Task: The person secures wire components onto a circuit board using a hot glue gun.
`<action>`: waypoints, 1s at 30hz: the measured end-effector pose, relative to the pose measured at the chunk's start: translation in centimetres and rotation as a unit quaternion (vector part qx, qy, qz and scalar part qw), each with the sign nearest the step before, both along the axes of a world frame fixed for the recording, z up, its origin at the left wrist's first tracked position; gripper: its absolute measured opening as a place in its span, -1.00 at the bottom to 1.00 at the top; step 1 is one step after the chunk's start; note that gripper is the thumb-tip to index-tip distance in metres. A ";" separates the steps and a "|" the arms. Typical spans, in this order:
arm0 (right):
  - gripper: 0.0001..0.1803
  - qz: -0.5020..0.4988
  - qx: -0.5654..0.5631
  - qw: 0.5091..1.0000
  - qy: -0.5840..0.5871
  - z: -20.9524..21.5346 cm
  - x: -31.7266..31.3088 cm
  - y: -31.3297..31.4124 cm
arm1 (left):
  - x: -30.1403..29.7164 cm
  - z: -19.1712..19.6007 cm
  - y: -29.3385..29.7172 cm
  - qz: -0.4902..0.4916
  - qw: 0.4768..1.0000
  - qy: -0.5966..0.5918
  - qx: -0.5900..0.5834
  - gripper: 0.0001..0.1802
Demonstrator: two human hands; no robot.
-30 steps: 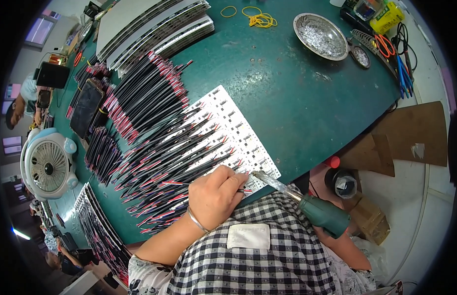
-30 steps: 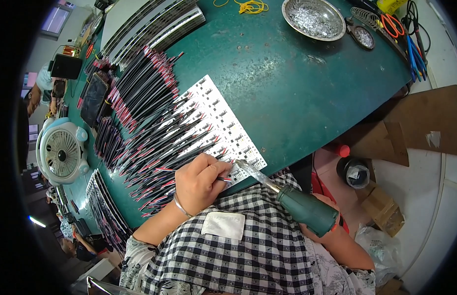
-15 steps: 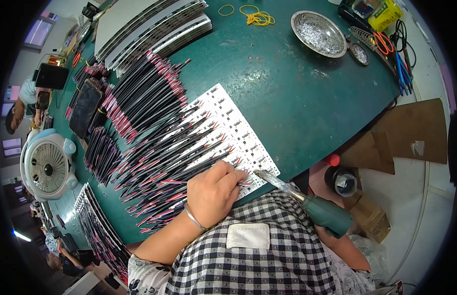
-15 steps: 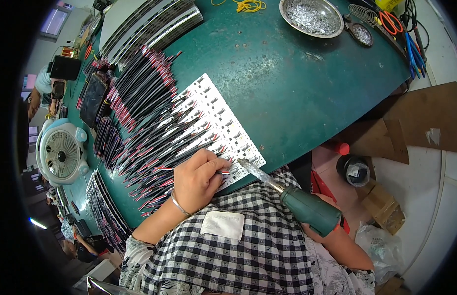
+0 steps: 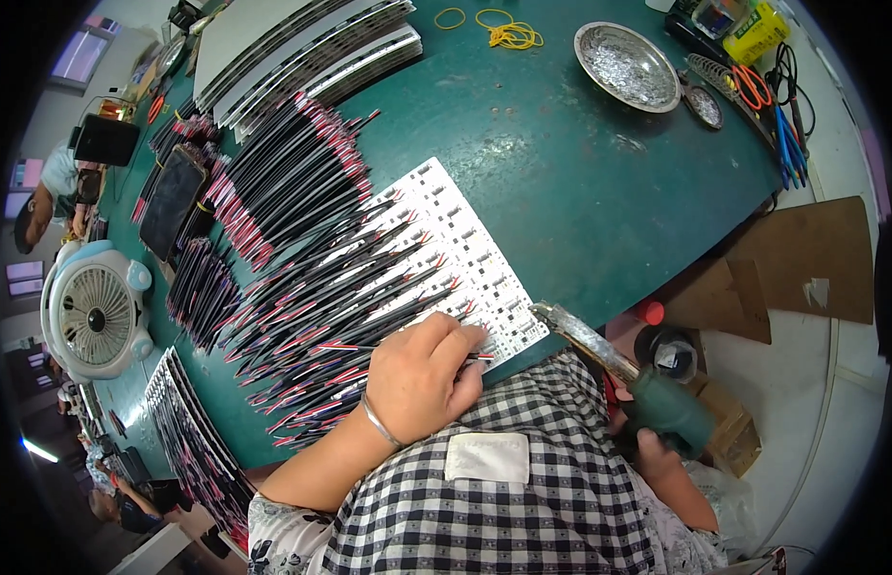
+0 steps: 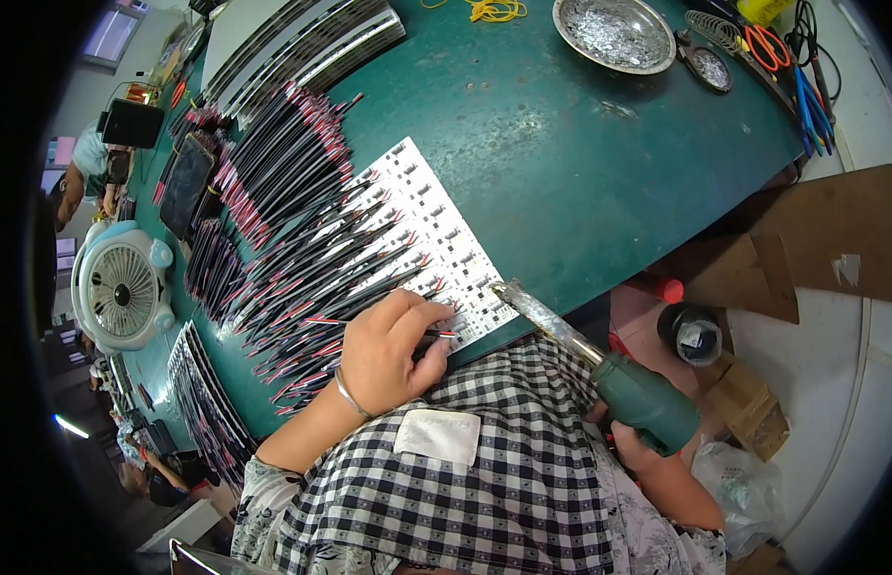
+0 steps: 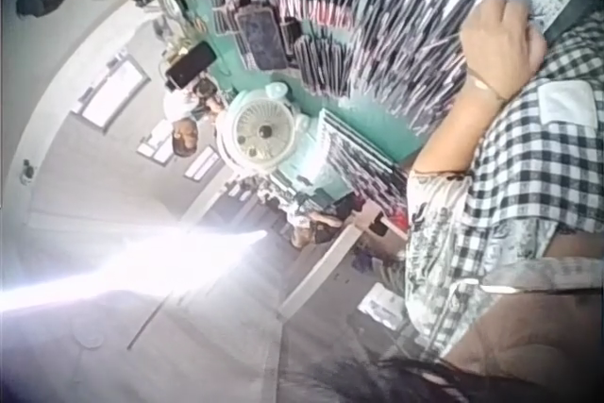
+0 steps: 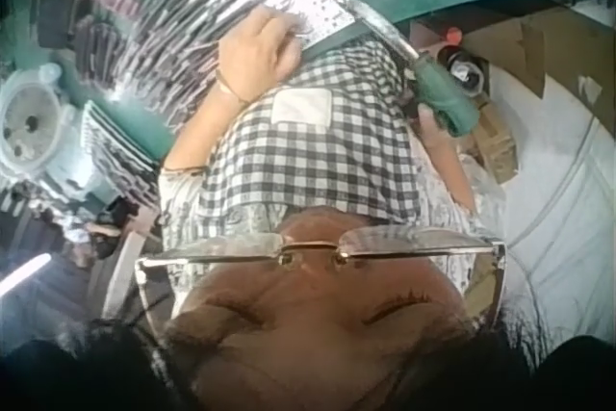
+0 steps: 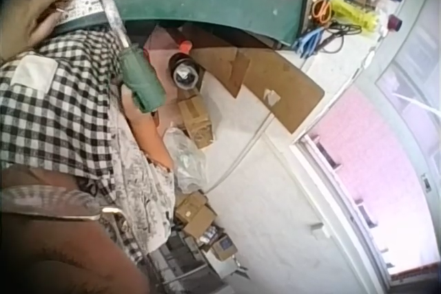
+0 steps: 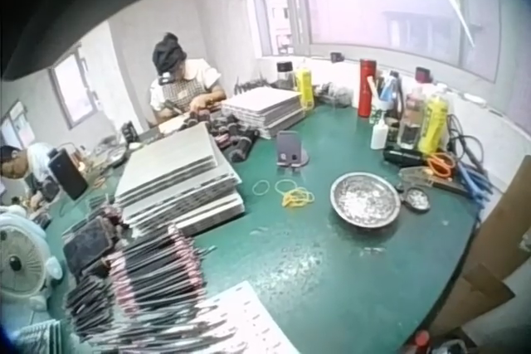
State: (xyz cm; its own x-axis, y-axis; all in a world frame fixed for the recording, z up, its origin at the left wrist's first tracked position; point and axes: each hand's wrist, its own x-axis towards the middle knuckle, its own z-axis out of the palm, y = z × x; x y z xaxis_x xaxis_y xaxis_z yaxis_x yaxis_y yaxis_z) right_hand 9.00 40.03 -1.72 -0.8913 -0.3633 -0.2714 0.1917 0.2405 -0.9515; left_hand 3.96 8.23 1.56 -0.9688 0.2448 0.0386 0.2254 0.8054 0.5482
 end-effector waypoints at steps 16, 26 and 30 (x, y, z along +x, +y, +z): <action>-0.71 0.087 0.163 0.945 0.271 2.6 -1.3 -0.5 | 0.5 -0.5 0.1 -0.103 0.984 0.122 -0.073 -0.74; -0.65 0.078 0.096 0.962 0.243 1.3 -1.2 -0.8 | 0.7 -1.4 0.9 -0.100 0.988 0.102 -0.064 -0.73; -0.67 0.084 0.092 0.965 0.230 1.2 -1.2 -0.8 | 0.7 -1.5 1.1 -0.084 0.989 0.103 -0.068 -0.77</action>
State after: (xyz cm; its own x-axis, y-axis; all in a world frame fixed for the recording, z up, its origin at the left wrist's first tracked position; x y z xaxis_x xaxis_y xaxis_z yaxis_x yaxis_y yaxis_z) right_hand 7.79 39.27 -0.49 -0.8657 -0.4961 0.0662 -0.2977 0.4040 -0.8650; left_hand 4.62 9.34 0.07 -0.8887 0.4188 0.1865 0.4585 0.8102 0.3651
